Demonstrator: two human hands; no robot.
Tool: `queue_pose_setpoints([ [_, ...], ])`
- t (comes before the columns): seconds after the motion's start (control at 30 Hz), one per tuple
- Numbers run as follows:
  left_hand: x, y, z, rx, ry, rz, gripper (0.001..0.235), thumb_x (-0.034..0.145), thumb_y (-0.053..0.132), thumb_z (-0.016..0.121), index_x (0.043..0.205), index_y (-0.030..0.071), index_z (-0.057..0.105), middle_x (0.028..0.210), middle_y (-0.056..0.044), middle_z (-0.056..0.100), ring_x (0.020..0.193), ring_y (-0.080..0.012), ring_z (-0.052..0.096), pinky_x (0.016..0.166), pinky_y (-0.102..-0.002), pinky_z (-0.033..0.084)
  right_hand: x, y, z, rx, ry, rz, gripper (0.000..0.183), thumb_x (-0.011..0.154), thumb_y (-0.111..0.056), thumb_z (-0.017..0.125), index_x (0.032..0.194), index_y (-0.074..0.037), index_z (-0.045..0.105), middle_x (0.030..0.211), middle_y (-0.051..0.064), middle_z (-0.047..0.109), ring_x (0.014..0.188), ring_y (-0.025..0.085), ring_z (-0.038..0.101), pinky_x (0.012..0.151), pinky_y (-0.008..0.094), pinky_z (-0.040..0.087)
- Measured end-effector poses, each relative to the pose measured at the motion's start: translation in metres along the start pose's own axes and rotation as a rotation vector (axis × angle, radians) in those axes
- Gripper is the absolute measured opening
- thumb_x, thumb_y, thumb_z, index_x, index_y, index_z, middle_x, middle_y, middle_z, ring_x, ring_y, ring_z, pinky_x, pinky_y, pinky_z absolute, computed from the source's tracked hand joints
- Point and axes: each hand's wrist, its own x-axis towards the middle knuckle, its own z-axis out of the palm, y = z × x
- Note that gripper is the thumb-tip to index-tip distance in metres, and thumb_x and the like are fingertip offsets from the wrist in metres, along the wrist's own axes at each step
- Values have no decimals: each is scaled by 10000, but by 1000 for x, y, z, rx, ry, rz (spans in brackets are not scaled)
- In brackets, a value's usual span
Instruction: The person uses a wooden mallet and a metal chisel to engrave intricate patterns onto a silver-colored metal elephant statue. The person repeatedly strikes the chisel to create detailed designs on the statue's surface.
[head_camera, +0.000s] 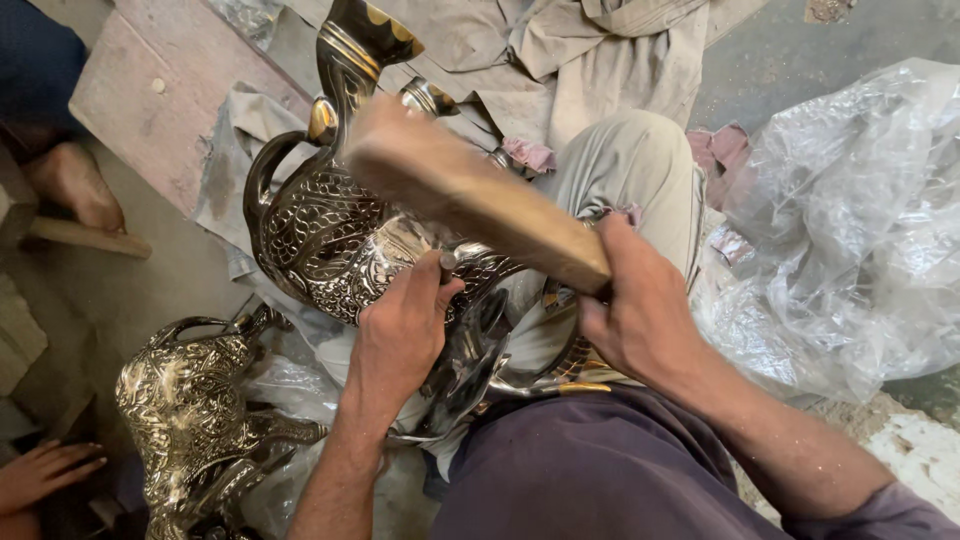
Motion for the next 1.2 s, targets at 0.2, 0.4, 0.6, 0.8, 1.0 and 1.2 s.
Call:
queue_pose_setpoints([
  [0.2, 0, 0, 0, 6, -29, -7, 253, 977, 112, 718, 1170, 25, 579, 883, -166, 688, 760, -338, 720, 599, -439, 576, 7, -6, -7, 62, -74, 84, 406, 706, -12, 667, 1065, -39, 479, 914, 192, 592, 893, 449, 602, 733, 543, 452],
  [0.4, 0, 0, 0, -14, -19, 12, 279, 964, 70, 710, 1199, -4, 581, 885, -173, 687, 752, -343, 716, 599, -446, 573, 1, 1, -2, 30, -62, -11, 457, 674, -29, 673, 1088, -27, 478, 945, 202, 578, 890, 447, 585, 726, 540, 445],
  [0.6, -1, 1, -2, 7, -37, 5, 291, 949, 52, 717, 1208, 3, 594, 887, -187, 688, 754, -354, 715, 599, -453, 560, 4, 2, 3, -75, -38, -89, 454, 679, -40, 681, 1101, -45, 512, 913, 172, 592, 880, 421, 603, 705, 534, 451],
  [0.8, -1, 4, 0, 3, -74, -38, 236, 958, 75, 739, 1139, 26, 596, 896, -165, 715, 784, -329, 740, 616, -427, 578, 4, -6, -4, 80, 5, 8, 403, 727, -31, 677, 1100, -59, 526, 937, 153, 609, 906, 397, 613, 732, 503, 471],
  [1.0, -1, -3, 4, 2, -127, -34, 279, 914, 1, 708, 1183, 4, 632, 933, -156, 745, 815, -315, 757, 660, -412, 601, -2, -2, 3, 198, -6, 141, 440, 712, -42, 663, 1127, -49, 516, 952, 184, 641, 887, 392, 651, 760, 491, 517],
  [1.2, -18, -9, -14, -223, 148, -78, 233, 1005, 77, 713, 1208, 43, 603, 1102, -124, 769, 945, -192, 787, 751, -295, 643, -8, 19, -4, -55, -44, 185, 451, 728, -57, 722, 1131, -46, 519, 932, 237, 680, 877, 460, 666, 718, 523, 504],
])
